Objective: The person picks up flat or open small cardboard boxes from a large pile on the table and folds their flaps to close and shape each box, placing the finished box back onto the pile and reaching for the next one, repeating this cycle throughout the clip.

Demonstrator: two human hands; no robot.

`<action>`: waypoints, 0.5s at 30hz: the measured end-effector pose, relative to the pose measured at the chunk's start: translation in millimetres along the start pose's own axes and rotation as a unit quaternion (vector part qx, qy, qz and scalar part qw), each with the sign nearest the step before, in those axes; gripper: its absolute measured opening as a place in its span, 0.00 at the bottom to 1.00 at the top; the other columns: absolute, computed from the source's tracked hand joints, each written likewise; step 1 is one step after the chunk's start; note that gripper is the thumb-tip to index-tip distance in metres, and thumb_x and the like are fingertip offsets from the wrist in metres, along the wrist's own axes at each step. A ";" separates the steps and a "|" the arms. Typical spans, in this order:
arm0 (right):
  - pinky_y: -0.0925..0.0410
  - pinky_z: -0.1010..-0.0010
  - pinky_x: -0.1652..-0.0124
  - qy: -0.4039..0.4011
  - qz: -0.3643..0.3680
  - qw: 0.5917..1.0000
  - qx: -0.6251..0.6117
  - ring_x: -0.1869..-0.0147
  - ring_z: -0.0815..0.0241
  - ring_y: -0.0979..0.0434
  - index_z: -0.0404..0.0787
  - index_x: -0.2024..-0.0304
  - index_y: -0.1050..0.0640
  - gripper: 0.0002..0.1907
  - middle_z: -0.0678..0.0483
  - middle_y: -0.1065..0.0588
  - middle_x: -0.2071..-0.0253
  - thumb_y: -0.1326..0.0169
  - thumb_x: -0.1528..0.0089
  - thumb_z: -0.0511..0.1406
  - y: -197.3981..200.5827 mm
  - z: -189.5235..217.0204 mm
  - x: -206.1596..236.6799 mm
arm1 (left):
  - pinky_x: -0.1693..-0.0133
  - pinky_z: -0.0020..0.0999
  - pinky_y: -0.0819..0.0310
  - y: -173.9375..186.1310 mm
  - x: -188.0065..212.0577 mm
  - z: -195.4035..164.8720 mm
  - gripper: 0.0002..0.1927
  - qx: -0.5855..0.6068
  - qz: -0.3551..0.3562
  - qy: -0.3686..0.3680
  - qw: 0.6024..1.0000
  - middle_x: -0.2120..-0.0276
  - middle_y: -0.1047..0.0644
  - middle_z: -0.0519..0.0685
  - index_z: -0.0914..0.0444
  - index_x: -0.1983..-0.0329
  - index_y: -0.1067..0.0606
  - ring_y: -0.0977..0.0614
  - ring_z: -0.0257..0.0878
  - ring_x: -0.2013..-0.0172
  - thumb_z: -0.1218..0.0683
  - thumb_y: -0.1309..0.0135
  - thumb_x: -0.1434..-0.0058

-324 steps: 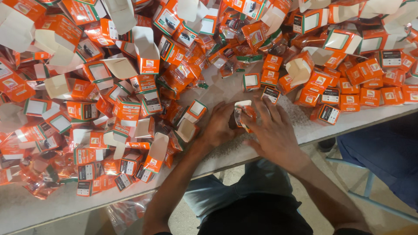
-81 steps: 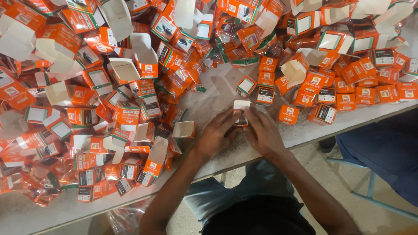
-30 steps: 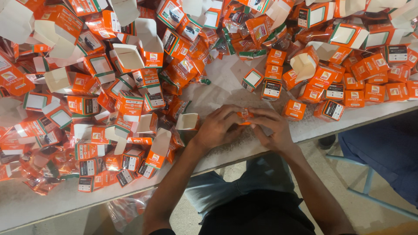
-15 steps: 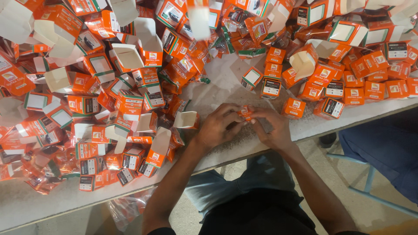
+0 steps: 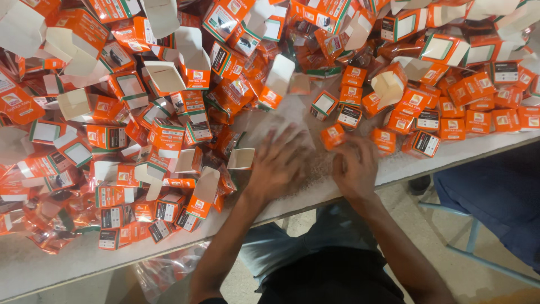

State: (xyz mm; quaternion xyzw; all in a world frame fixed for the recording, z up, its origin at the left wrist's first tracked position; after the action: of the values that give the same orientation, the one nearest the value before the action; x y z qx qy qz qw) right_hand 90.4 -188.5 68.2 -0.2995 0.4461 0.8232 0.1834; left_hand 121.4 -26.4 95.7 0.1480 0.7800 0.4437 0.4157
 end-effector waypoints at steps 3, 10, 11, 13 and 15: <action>0.41 0.46 0.36 0.019 -0.048 0.998 0.025 0.37 0.38 0.32 0.40 0.55 0.22 0.14 0.44 0.31 0.41 0.40 0.44 0.26 12.6 5.6 4.2 | 0.28 0.65 0.59 37.6 17.7 9.7 0.27 -0.102 -0.025 0.108 0.989 0.29 0.34 0.55 0.54 0.38 0.24 0.42 0.55 0.26 0.51 0.42 0.43; 0.32 0.53 0.43 0.069 0.055 0.990 -0.115 0.41 0.44 0.25 0.40 0.52 0.23 0.13 0.49 0.25 0.45 0.40 0.40 0.30 -15.0 40.4 -32.7 | 0.32 0.74 0.59 76.3 54.8 47.5 0.22 -0.299 0.061 0.280 0.910 0.33 0.33 0.57 0.57 0.47 0.22 0.42 0.59 0.27 0.50 0.39 0.45; 0.30 0.54 0.46 0.070 0.089 0.987 -0.116 0.44 0.45 0.23 0.41 0.52 0.23 0.13 0.50 0.23 0.48 0.40 0.40 0.32 -28.8 45.9 -43.4 | 0.30 0.73 0.58 71.9 55.3 47.6 0.14 -0.299 0.070 0.266 0.914 0.34 0.32 0.54 0.54 0.51 0.21 0.40 0.56 0.27 0.52 0.40 0.40; 0.28 0.51 0.53 0.049 0.184 0.978 -0.082 0.51 0.44 0.20 0.41 0.50 0.22 0.16 0.48 0.21 0.53 0.41 0.39 0.38 -68.8 51.8 -65.4 | 0.31 0.70 0.52 66.2 53.8 40.6 0.11 -0.244 0.032 0.227 0.942 0.37 0.30 0.55 0.56 0.59 0.21 0.37 0.59 0.30 0.51 0.39 0.44; 0.28 0.48 0.58 -0.008 0.303 0.952 -0.029 0.54 0.41 0.20 0.39 0.40 0.28 0.27 0.47 0.22 0.54 0.41 0.38 0.43 -120.4 51.4 -81.8 | 0.33 0.62 0.45 60.2 54.9 32.1 0.10 -0.182 0.004 0.199 0.963 0.36 0.30 0.56 0.56 0.59 0.21 0.34 0.60 0.32 0.52 0.39 0.44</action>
State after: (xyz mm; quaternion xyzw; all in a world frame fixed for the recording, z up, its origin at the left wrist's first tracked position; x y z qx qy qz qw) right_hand 203.7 -83.6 68.4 -0.1490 0.4907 0.8547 -0.0801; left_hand 104.6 58.6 108.0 -0.0179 0.7527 0.6002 0.2701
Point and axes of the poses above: each hand's wrist, its own x-axis away from the middle knuckle, its own y-axis out of the back of the hand, z = x × y, the point moved 10 cm from there along -x, towards the middle knuckle
